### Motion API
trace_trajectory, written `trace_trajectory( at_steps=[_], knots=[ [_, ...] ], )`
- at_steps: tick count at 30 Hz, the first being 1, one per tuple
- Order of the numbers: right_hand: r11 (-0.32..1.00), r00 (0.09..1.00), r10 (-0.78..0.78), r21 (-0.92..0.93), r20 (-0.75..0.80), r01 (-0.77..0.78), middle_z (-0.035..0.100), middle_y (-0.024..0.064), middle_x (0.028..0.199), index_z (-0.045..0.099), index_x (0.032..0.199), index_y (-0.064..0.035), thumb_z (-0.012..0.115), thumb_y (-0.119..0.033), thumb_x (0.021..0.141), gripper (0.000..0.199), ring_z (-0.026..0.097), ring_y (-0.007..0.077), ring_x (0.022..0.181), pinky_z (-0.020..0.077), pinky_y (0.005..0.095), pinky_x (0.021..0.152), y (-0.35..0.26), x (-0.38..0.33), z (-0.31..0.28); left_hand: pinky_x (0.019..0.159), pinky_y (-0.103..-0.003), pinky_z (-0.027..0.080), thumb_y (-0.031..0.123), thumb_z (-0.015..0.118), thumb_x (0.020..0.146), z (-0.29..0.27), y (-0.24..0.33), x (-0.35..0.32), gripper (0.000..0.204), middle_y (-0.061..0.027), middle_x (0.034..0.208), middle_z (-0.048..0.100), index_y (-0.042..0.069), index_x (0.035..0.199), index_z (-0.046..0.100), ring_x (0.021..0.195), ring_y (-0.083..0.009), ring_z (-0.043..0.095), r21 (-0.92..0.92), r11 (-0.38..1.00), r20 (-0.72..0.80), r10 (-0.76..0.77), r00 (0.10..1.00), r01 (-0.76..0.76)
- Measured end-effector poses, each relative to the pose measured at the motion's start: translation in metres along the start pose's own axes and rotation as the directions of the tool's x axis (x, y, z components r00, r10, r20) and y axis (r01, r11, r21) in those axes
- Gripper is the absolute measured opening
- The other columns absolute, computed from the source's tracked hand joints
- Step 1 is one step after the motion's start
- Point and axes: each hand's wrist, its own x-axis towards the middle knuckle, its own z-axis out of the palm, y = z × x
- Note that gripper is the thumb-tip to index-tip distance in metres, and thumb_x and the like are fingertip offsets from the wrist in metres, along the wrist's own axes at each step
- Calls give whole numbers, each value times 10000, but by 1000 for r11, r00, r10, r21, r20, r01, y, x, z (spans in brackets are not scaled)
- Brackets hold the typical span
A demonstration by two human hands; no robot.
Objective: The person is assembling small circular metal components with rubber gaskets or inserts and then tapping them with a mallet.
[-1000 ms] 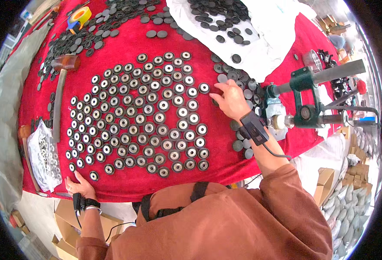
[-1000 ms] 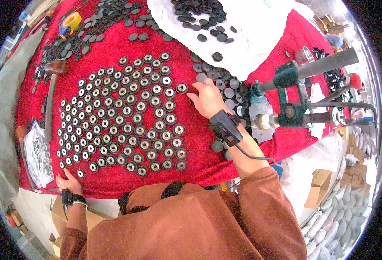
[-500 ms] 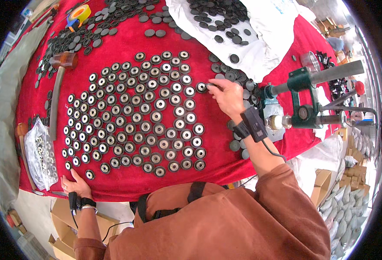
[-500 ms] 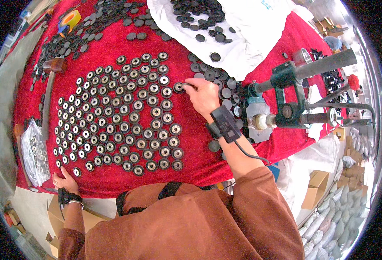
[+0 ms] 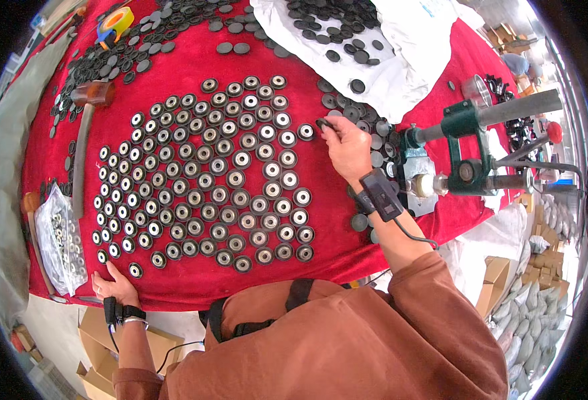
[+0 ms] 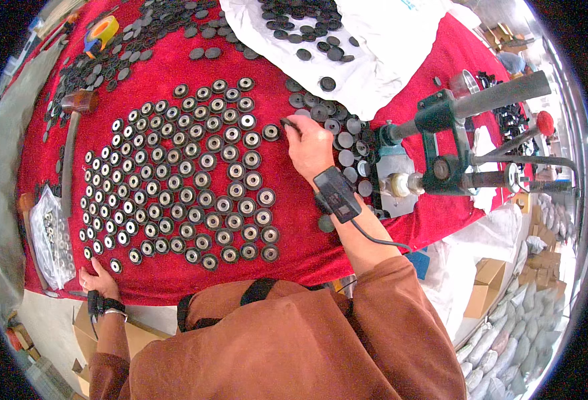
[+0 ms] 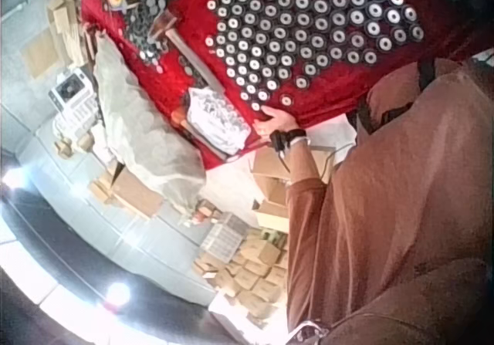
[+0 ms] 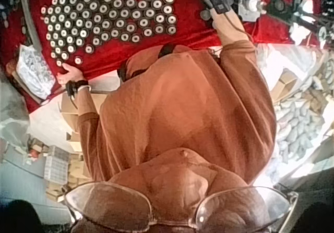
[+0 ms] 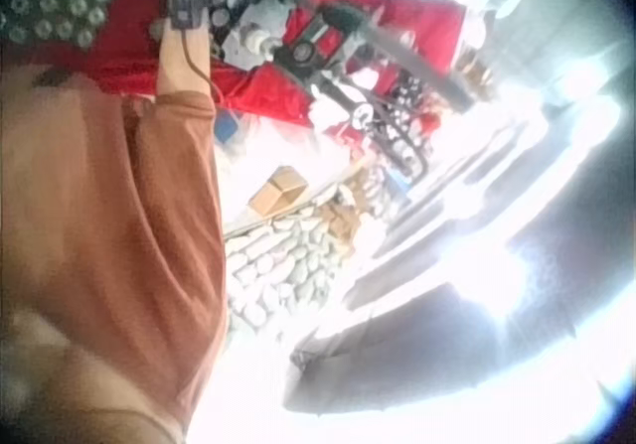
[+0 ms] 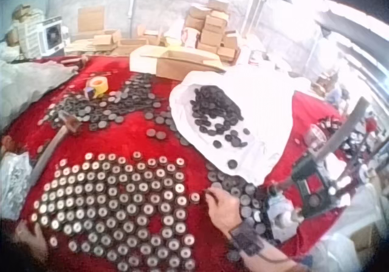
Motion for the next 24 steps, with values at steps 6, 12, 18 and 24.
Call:
trace_trajectory(
  at_steps=[6,12,18,24],
  knots=[
    [976,988,143,-175,60,-131,634,197,850,628,938,-1,613,-132,792,196,634,327,778,500,381,691,-6,-4,-15,950,-453,380,491,526,845,-4,-2,0,605,-207,1221,492,-8,1186,513,1100,-377,475,22,1000,14,-14,1000,14],
    [878,999,-53,-476,7,50,566,164,839,633,943,-40,626,-157,777,203,584,344,743,485,422,655,-15,-5,-20,956,-450,377,491,522,847,-5,0,-2,601,-203,1227,491,-3,1190,512,1111,-371,470,21,1000,2,1,1000,-2],
    [776,916,-214,-511,341,371,504,131,890,561,1039,-4,532,-100,817,244,538,306,843,482,412,656,-26,-16,-1,958,-447,374,486,523,848,-3,-1,-2,592,-199,1227,490,1,1188,512,1109,-367,470,4,1000,2,-7,1000,7],
    [647,845,-315,-553,433,525,489,111,826,561,1008,24,543,-56,794,229,530,270,770,467,360,634,-19,-10,2,945,-451,378,472,538,845,-6,3,-1,580,-199,1214,498,-6,1173,520,1085,-373,480,6,1000,2,16,1000,-16]
  ],
)
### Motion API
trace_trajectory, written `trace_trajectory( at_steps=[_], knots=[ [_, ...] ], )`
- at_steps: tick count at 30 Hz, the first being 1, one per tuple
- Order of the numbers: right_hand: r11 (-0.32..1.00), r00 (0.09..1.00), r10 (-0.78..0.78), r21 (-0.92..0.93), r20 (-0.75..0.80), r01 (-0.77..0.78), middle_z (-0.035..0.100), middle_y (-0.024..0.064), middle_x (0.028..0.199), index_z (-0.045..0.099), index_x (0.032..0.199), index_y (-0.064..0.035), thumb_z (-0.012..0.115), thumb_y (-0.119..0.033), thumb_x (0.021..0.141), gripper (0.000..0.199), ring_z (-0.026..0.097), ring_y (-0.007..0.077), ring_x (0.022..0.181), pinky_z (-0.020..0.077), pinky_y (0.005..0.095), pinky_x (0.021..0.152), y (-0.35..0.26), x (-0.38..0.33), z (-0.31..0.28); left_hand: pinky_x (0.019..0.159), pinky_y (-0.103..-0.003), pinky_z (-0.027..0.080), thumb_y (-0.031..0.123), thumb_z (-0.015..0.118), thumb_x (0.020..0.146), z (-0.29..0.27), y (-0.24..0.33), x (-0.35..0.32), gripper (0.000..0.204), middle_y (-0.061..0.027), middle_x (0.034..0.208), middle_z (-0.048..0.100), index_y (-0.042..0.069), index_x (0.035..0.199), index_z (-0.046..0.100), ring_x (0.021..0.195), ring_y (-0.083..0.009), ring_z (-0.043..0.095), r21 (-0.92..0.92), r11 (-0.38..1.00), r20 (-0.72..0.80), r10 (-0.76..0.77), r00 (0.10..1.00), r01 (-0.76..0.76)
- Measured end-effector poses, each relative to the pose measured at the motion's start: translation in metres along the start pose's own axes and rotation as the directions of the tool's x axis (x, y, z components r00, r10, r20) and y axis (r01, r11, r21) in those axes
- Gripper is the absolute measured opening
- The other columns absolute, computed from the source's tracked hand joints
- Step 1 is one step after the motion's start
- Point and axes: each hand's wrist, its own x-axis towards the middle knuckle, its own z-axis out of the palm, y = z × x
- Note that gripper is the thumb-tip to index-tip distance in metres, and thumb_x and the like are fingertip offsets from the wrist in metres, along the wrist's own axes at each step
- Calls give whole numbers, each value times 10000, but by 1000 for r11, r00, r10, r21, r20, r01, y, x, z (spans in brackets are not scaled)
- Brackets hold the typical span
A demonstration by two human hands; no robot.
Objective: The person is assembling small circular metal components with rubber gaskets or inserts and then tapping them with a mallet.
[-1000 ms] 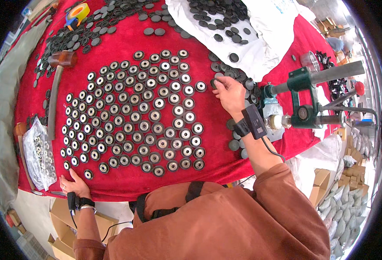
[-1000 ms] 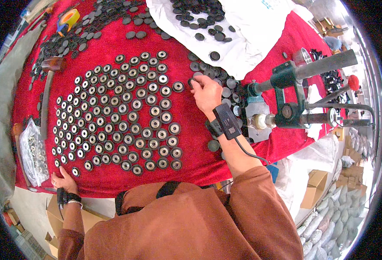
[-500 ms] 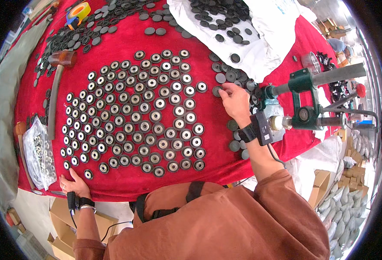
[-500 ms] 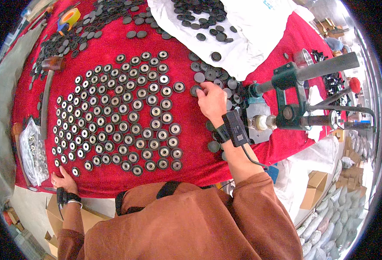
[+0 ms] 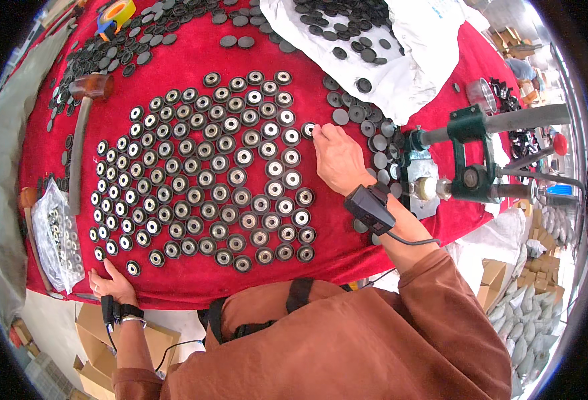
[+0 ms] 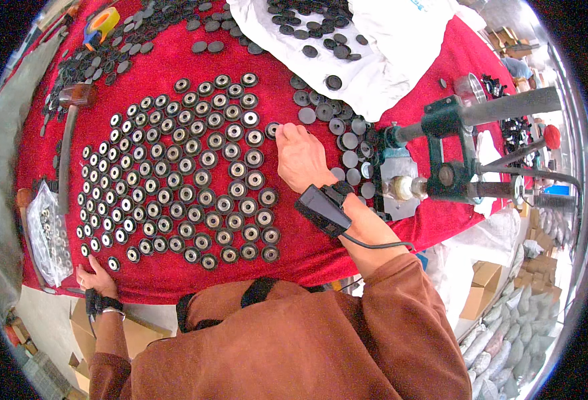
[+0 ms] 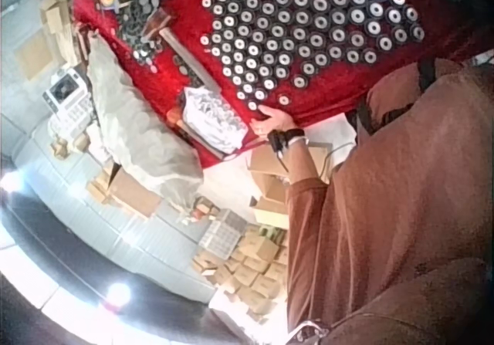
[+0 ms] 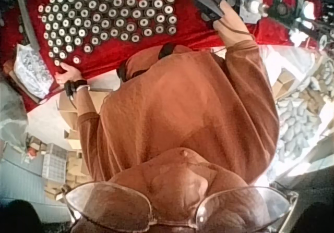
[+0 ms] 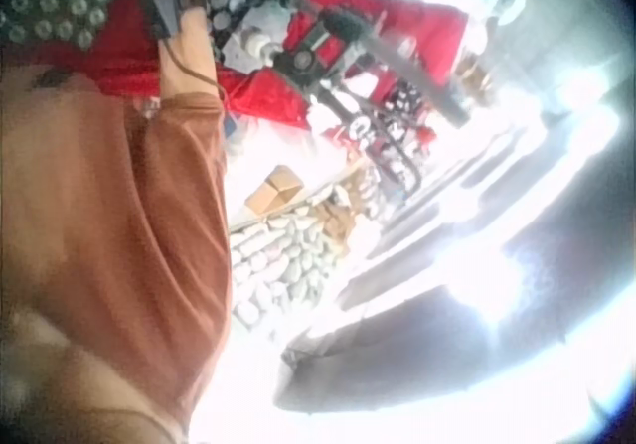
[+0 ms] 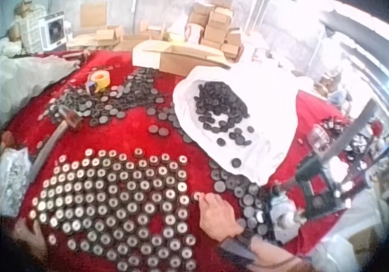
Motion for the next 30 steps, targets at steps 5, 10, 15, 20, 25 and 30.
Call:
trace_trajectory(
  at_steps=[5,10,15,20,25,30],
  knots=[
    [998,997,-47,45,-54,50,495,114,817,560,974,26,544,-47,784,204,532,274,757,459,365,621,4,0,4,935,-451,383,464,546,842,3,-10,1,572,-202,1188,518,-10,1161,529,1073,-372,489,-2,1000,-36,12,999,-12],
    [999,1000,-15,37,17,15,506,115,760,575,969,-3,517,-53,825,163,544,297,725,459,402,606,8,-1,-10,931,-440,387,454,564,831,7,-1,-4,552,-187,1168,545,-14,1122,551,1096,-340,495,39,998,-83,50,995,-47],
    [935,938,285,273,-196,-227,572,165,807,623,923,-35,587,-92,802,139,584,347,735,480,403,661,29,-11,-32,944,-438,379,462,546,839,6,-12,-2,546,-186,1180,539,-6,1120,555,1098,-334,495,44,998,-79,46,996,-42],
    [867,911,407,289,61,-406,603,190,823,649,895,-9,648,-212,766,241,592,358,762,475,424,710,42,-21,-33,940,-442,384,474,538,840,1,-2,0,561,-186,1180,535,-3,1136,547,1092,-348,495,54,998,-45,20,999,-17],
    [877,900,420,203,111,-435,602,198,800,641,896,-3,700,-224,712,293,592,371,767,470,433,718,32,-10,-23,946,-451,381,487,527,844,6,-5,1,592,-194,1217,503,-2,1178,524,1103,-363,480,45,999,-26,-13,1000,15],
    [740,844,483,406,234,-536,609,201,805,637,883,-10,684,-156,710,231,603,355,765,480,419,697,27,0,-19,952,-452,377,490,519,848,5,-3,0,599,-195,1218,500,-4,1187,516,1104,-366,477,42,999,-15,-16,1000,17]
  ],
)
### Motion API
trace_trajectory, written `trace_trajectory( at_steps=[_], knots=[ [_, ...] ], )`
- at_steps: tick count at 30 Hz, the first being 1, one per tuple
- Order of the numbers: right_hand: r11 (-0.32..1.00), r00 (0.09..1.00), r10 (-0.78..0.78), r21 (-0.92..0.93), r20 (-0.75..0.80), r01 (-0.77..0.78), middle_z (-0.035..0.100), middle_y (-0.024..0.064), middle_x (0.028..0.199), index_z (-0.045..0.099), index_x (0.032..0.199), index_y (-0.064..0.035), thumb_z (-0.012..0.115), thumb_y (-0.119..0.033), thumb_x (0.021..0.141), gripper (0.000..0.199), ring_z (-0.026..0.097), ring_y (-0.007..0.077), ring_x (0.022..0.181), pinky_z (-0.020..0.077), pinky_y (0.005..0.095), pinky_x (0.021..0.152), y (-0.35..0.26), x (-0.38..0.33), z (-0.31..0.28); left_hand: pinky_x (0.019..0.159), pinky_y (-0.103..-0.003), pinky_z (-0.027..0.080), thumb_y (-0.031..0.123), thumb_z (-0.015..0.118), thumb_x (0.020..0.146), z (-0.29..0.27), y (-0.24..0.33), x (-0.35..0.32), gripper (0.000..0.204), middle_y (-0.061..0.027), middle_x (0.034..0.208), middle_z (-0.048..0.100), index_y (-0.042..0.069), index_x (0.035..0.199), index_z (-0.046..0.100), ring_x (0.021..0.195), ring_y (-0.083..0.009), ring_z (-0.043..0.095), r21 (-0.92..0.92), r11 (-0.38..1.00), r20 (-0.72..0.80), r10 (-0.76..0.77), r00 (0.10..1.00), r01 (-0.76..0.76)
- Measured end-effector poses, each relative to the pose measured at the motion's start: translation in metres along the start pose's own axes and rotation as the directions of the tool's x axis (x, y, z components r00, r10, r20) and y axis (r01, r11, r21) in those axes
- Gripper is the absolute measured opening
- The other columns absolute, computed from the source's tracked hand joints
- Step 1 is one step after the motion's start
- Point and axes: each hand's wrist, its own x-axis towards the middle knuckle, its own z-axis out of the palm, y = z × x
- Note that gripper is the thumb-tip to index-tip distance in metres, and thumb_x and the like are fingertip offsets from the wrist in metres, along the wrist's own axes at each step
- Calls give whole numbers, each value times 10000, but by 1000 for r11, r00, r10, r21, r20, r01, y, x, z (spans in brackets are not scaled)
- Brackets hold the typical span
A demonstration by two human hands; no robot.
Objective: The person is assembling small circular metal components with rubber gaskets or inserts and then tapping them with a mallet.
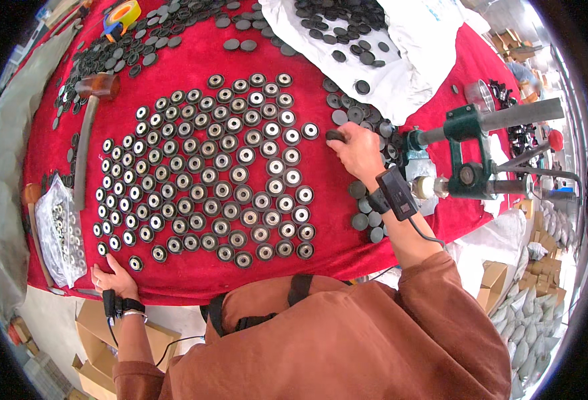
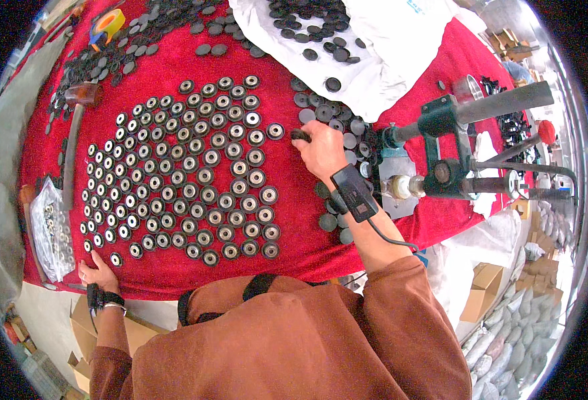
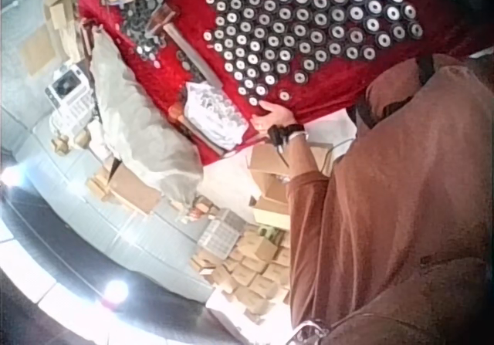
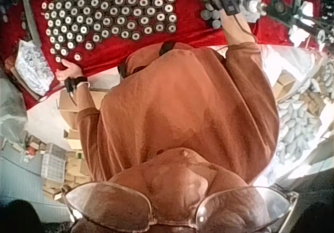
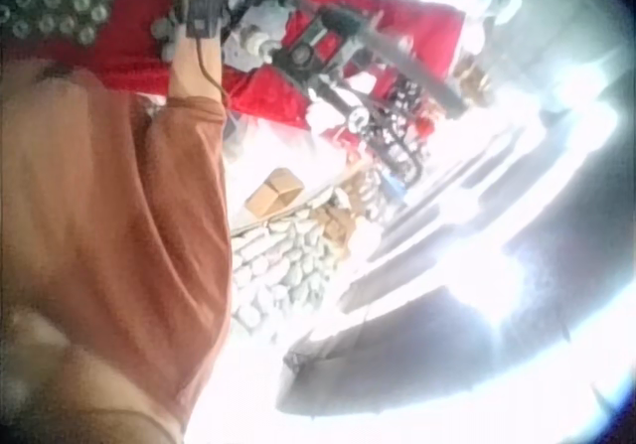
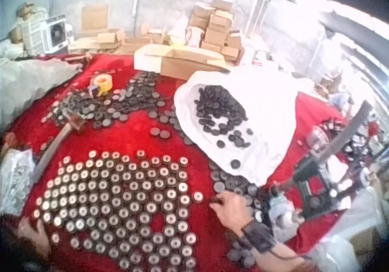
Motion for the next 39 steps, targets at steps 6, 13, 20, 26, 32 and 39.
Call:
trace_trajectory(
  at_steps=[6,13,20,26,32,39],
  knots=[
    [892,869,-452,-130,-201,434,586,161,802,617,900,-36,588,-46,736,167,603,328,725,497,391,649,-4,14,22,944,-454,379,479,515,853,-2,-2,0,586,-201,1210,503,-10,1176,520,1083,-373,485,0,1000,-2,23,1000,-23],
    [573,811,-566,-636,149,517,515,132,995,462,1166,68,543,-73,715,479,537,244,902,479,319,751,-16,-7,28,937,-455,382,475,505,859,-4,1,-1,581,-216,1205,504,-18,1167,520,1070,-395,481,0,999,-3,34,999,-34],
    [530,779,-613,-661,134,531,501,199,1139,481,1166,77,552,-114,706,503,528,252,927,436,347,790,-10,-10,33,938,-457,379,477,505,861,-4,2,-2,587,-222,1209,497,-20,1172,515,1079,-389,476,-1,1000,3,27,1000,-27],
    [363,797,-563,-801,218,475,496,195,1178,505,1175,61,522,-145,732,489,513,248,944,381,358,780,-16,-8,39,943,-461,374,480,504,860,0,-5,1,588,-227,1214,493,-16,1176,512,1093,-389,473,-41,998,-11,50,999,-51],
    [629,873,-481,-661,84,410,561,77,1081,585,1076,-43,603,-201,749,363,515,221,942,400,375,764,-31,-11,31,949,-455,381,479,514,853,-8,2,-2,585,-210,1230,488,-8,1177,515,1126,-379,463,-23,999,2,31,1000,-31],
    [591,961,-236,-763,146,261,607,13,884,650,850,-119,539,-250,800,178,494,185,954,364,386,797,-13,-17,-6,945,-442,390,484,504,858,-5,2,-1,576,-185,1234,494,5,1177,524,1129,-357,466,22,1000,7,0,1000,0]
  ],
)
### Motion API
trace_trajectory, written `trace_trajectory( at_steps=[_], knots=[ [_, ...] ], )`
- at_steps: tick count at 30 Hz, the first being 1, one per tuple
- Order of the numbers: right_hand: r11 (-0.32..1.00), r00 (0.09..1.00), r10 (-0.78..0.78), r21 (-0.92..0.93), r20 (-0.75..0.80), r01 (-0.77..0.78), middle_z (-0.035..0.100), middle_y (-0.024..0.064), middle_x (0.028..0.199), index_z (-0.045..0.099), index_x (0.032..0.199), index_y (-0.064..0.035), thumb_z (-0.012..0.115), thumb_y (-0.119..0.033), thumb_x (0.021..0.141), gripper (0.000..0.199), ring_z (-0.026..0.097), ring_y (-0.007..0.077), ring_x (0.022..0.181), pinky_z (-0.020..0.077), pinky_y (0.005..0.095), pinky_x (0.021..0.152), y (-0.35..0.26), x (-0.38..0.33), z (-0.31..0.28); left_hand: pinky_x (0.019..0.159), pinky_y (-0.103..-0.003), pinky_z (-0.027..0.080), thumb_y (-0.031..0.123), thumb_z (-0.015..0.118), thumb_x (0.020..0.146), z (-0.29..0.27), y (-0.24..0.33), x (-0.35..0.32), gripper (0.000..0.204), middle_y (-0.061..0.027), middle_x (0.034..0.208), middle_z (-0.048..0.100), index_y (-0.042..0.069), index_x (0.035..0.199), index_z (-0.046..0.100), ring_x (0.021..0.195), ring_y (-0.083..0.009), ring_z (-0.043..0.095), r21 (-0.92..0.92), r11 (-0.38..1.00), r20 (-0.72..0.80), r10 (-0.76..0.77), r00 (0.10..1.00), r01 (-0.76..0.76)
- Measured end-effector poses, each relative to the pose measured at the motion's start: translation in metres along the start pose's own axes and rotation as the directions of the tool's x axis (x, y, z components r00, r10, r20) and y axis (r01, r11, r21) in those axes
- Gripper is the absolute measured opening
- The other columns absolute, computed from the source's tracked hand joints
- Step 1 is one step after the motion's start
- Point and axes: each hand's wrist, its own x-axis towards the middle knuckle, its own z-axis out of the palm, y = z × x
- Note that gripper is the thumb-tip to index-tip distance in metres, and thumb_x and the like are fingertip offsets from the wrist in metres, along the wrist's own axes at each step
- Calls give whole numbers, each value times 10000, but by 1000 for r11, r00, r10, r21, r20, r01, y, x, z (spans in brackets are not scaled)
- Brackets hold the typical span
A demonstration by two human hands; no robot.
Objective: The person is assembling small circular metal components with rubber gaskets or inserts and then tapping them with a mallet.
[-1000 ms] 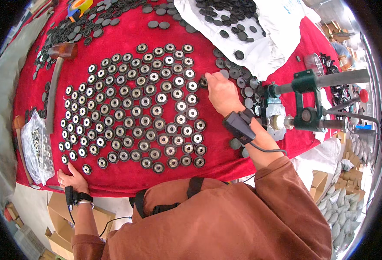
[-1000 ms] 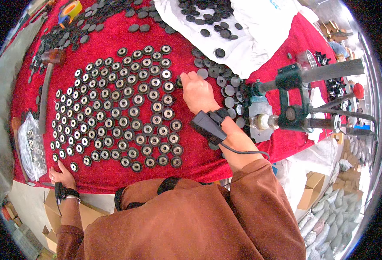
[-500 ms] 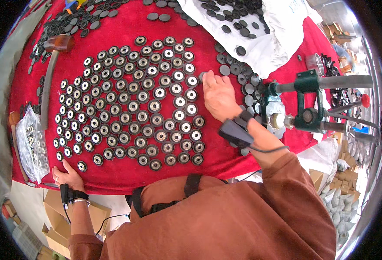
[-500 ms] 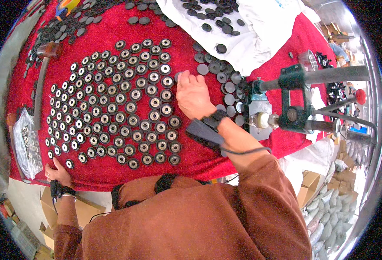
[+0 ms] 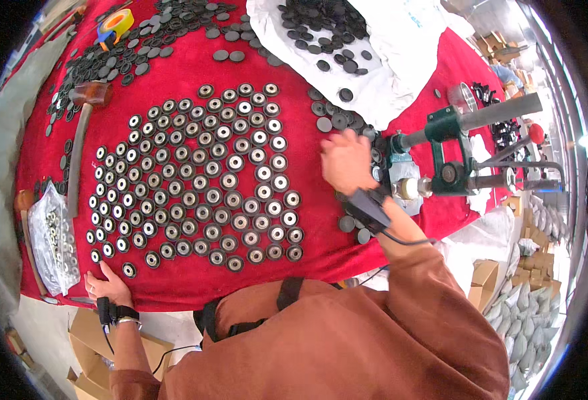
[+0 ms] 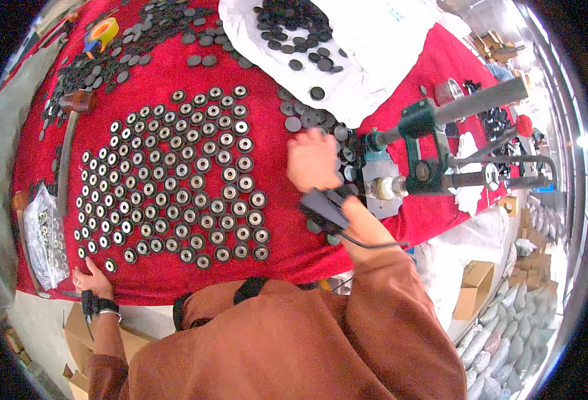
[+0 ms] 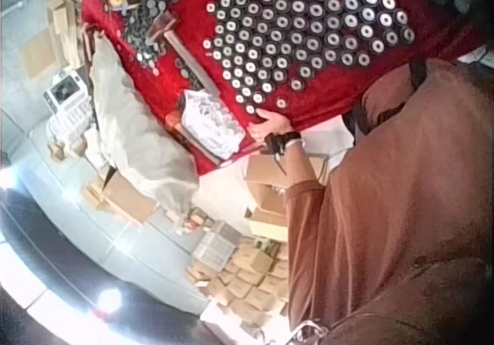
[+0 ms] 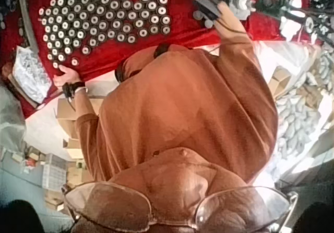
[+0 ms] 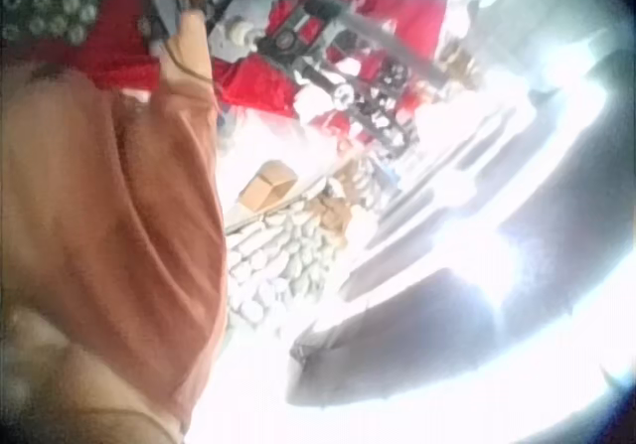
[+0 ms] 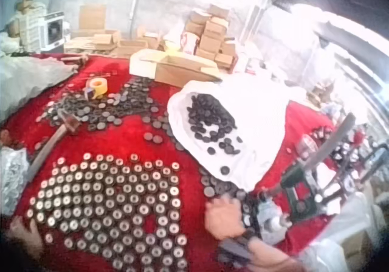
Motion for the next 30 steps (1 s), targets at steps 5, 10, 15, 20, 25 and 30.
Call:
trace_trajectory(
  at_steps=[5,10,15,20,25,30],
  knots=[
    [924,907,245,365,-344,-111,603,164,839,640,895,-48,641,-260,762,250,591,356,752,492,426,680,48,24,5,950,-439,382,485,497,860,-6,4,2,578,-188,1227,500,-3,1171,522,1142,-354,456,3,1000,47,-13,999,13],
    [930,940,152,367,-304,-32,608,172,821,627,857,-36,681,-190,728,208,598,357,786,485,427,692,57,44,21,929,-448,394,473,501,860,-3,5,2,567,-197,1222,501,-1,1171,523,1107,-365,475,22,999,14,41,999,-41],
    [669,980,140,743,-140,11,630,153,789,619,833,-46,651,-157,746,144,614,330,750,489,394,688,-9,46,2,940,-451,385,467,505,861,-1,-2,0,562,-186,1224,504,0,1172,526,1111,-366,469,23,999,-17,42,999,-42],
    [728,884,76,631,-461,266,627,141,826,619,903,-33,583,-63,793,120,614,305,776,499,379,698,-44,65,22,948,-454,379,460,506,864,-2,2,0,562,-194,1236,495,-9,1173,524,1116,-374,462,-16,1000,6,26,1000,-26],
    [796,865,-21,515,-501,318,626,134,864,609,927,-24,593,-14,767,161,611,293,825,505,369,737,-49,60,25,949,-453,374,461,498,867,-1,0,-1,571,-208,1227,497,-21,1172,521,1111,-381,461,-7,999,8,54,999,-54],
    [835,867,-63,450,-494,317,609,143,875,588,946,-30,540,-19,770,182,590,312,854,493,394,746,-45,59,32,951,-454,368,464,490,870,1,-1,1,582,-218,1223,495,-33,1171,516,1111,-388,458,-22,998,-3,64,998,-64]
  ],
)
